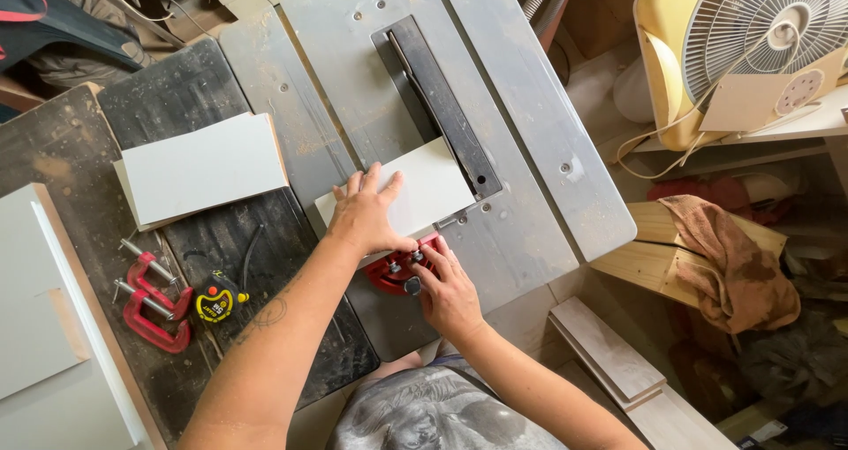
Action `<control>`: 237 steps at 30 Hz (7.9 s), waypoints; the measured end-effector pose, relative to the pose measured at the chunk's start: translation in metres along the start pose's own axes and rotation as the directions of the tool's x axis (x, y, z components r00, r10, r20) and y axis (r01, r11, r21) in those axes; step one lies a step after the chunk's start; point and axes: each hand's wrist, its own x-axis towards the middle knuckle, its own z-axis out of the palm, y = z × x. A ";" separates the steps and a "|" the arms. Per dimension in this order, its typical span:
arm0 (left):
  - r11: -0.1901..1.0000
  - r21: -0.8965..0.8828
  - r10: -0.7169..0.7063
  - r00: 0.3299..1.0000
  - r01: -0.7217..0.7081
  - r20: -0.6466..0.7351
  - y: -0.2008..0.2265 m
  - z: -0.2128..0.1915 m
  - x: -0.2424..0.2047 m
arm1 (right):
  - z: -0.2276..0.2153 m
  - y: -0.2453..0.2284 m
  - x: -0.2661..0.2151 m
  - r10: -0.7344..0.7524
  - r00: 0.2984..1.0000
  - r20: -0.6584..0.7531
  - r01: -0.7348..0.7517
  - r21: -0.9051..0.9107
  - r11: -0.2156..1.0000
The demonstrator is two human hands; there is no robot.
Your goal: Measuring white wooden boards with a tape measure, marking them with a pencil, and organizing them on a workbench near a table saw.
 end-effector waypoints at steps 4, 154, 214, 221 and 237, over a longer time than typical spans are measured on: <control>1.000 0.007 -0.002 1.000 0.002 -0.003 -0.001 -0.003 0.003 | 0.000 0.000 0.005 0.005 1.000 0.016 -0.005 0.013 1.000; 0.575 -0.772 -0.758 0.533 0.271 -0.377 -0.365 0.058 -0.088 | 0.143 -0.146 0.299 0.549 0.825 0.139 -0.555 0.009 0.832; 0.344 -0.896 -0.850 0.498 0.280 -0.171 -0.496 0.149 -0.512 | 0.251 -0.446 0.043 0.467 0.453 0.759 -0.891 0.396 0.220; 0.539 -0.795 -0.816 0.405 0.278 -0.412 -0.542 0.131 -0.458 | 0.245 -0.456 0.073 0.382 0.450 0.807 -0.892 0.388 0.232; 0.467 -0.721 -0.844 0.502 0.511 -0.191 -0.610 0.114 -0.375 | 0.261 -0.506 0.168 0.403 0.603 0.688 -0.782 0.411 0.469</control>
